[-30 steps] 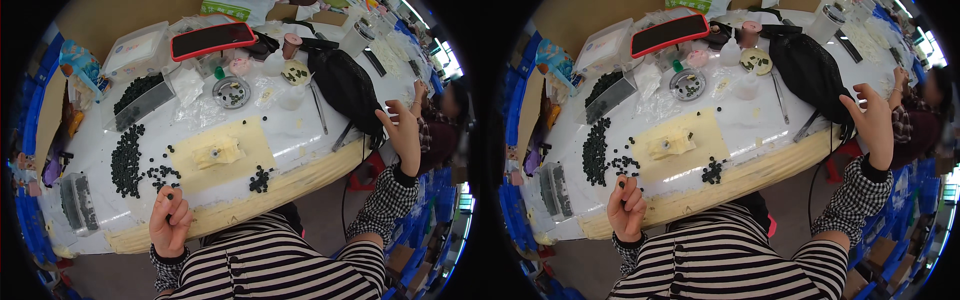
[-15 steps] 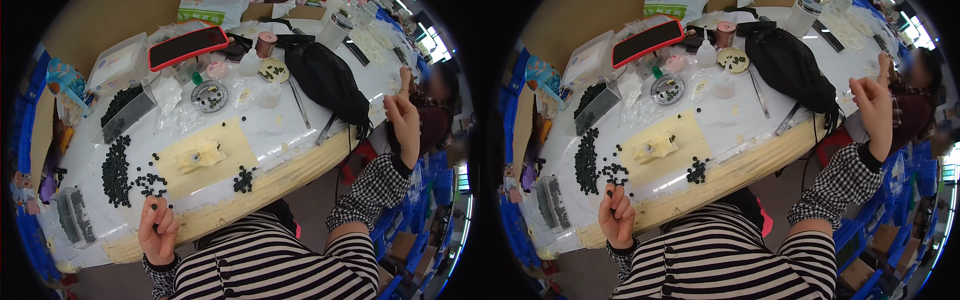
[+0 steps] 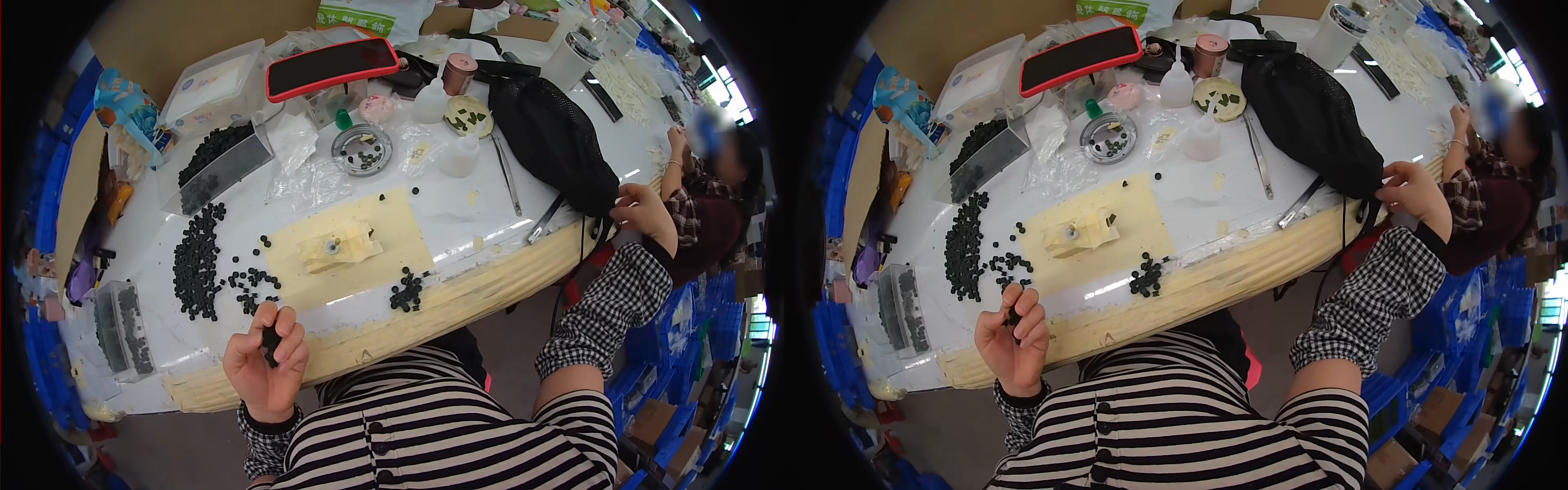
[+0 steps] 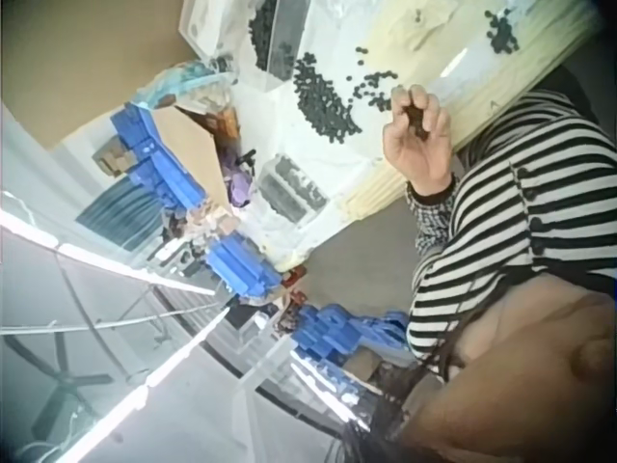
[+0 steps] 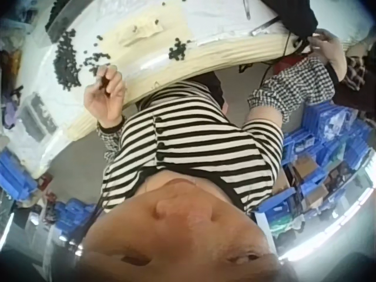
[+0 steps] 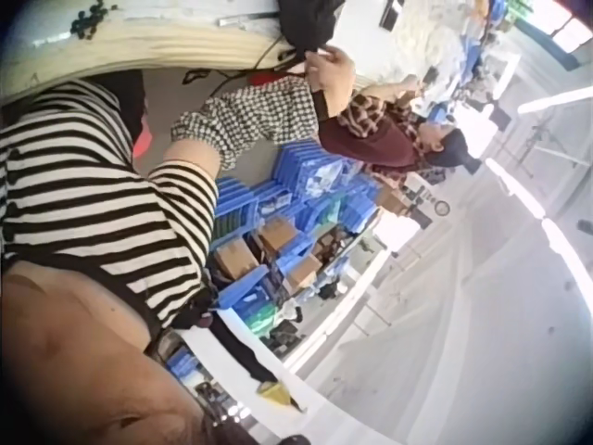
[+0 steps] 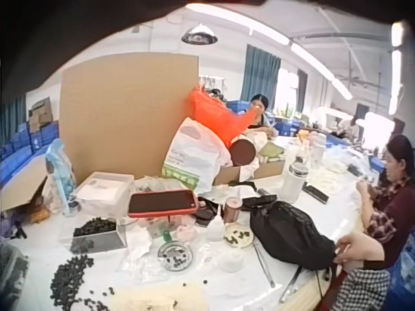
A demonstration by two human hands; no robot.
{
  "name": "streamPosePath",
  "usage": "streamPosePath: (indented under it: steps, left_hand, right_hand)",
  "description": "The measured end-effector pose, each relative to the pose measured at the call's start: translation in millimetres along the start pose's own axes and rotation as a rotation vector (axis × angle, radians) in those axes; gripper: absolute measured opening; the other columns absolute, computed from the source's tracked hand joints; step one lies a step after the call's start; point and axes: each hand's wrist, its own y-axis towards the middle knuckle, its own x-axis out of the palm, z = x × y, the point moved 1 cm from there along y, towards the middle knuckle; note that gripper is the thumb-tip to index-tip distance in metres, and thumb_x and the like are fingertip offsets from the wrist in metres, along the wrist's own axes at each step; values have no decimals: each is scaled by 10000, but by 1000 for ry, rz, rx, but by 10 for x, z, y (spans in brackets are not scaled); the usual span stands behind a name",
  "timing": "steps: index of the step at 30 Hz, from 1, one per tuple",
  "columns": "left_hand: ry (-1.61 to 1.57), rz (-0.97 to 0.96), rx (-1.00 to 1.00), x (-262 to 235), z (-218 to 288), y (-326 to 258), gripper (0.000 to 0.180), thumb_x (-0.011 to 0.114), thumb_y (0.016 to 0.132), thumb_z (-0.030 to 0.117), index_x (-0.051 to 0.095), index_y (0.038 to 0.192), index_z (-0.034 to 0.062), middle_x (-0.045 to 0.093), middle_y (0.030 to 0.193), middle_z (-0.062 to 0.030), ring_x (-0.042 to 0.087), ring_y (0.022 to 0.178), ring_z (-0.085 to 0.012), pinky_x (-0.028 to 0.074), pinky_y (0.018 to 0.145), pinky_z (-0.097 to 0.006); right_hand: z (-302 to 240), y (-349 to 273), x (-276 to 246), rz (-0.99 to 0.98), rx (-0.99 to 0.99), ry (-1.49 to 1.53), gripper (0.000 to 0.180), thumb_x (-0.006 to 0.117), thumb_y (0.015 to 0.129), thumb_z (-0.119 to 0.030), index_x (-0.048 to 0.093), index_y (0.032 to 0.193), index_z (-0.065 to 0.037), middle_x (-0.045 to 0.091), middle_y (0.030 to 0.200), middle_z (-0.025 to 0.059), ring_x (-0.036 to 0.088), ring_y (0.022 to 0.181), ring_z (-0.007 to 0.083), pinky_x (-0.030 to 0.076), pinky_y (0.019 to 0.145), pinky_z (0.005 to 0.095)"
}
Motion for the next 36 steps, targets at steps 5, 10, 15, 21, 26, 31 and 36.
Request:
streamPosePath:
  steps: [5, 10, 15, 21, 26, 31, 36]
  left_hand:
    - [36, 94, -46, 94, -89, 50, 172, 419, 969, 207, 449, 860, 78, 424, 778, -40, 367, 588, -108, 314, 506, -221]
    - [90, 66, -127, 90, -139, 45, 394, 292, 1040, 344, 392, 731, 120, 344, 667, 14, 268, 488, -75, 235, 447, -214]
    - [166, 42, -102, 59, -117, -64, 456, 256, 1043, 383, 356, 676, 133, 325, 635, 20, 241, 460, -77, 215, 430, -219]
    - [185, 35, -96, 32, -215, -85, 424, 257, 1046, 367, 386, 718, 131, 330, 636, 24, 236, 454, -64, 215, 425, -210]
    - [355, 111, -112, 151, -361, -88, 349, 318, 1042, 326, 492, 837, 102, 342, 647, 36, 238, 465, -47, 213, 427, -201]
    - [524, -100, -68, 209, -379, -129, 342, 338, 1038, 312, 536, 887, 77, 356, 654, 34, 243, 478, -48, 205, 432, -197]
    - [498, -25, -87, 235, -464, -99, 335, 328, 1040, 306, 529, 912, 71, 372, 658, 40, 254, 484, -48, 209, 443, -195]
  right_hand:
    - [-505, -350, 43, 907, -102, 311, 245, 675, 853, -229, 675, 899, 11, 644, 744, 46, 592, 634, 88, 477, 574, 205]
    - [-1386, -1158, 1331, 1305, -607, 884, 242, 578, 912, -151, 632, 770, 38, 575, 636, 32, 451, 526, 57, 313, 484, 198]
    - [-874, -1417, 2318, 662, -835, 861, 279, 496, 883, -62, 491, 615, 13, 444, 548, 42, 357, 482, 92, 234, 461, 241]
    - [146, -1779, 2624, 575, -583, 433, 329, 594, 819, -2, 391, 560, -11, 347, 496, 85, 365, 410, 190, 254, 421, 314]
    - [1105, -1242, 2177, 746, -244, 192, 214, 582, 910, -92, 531, 727, 7, 407, 545, 68, 354, 456, 141, 312, 451, 276]
    - [1382, -999, 1619, 688, -487, -748, 127, 582, 848, -91, 655, 938, -37, 645, 922, 113, 575, 938, 306, 438, 824, 441]
    - [1899, -597, 1046, 775, -320, -626, 170, 573, 868, -53, 670, 1005, -23, 652, 1021, 113, 601, 1018, 275, 459, 917, 374]
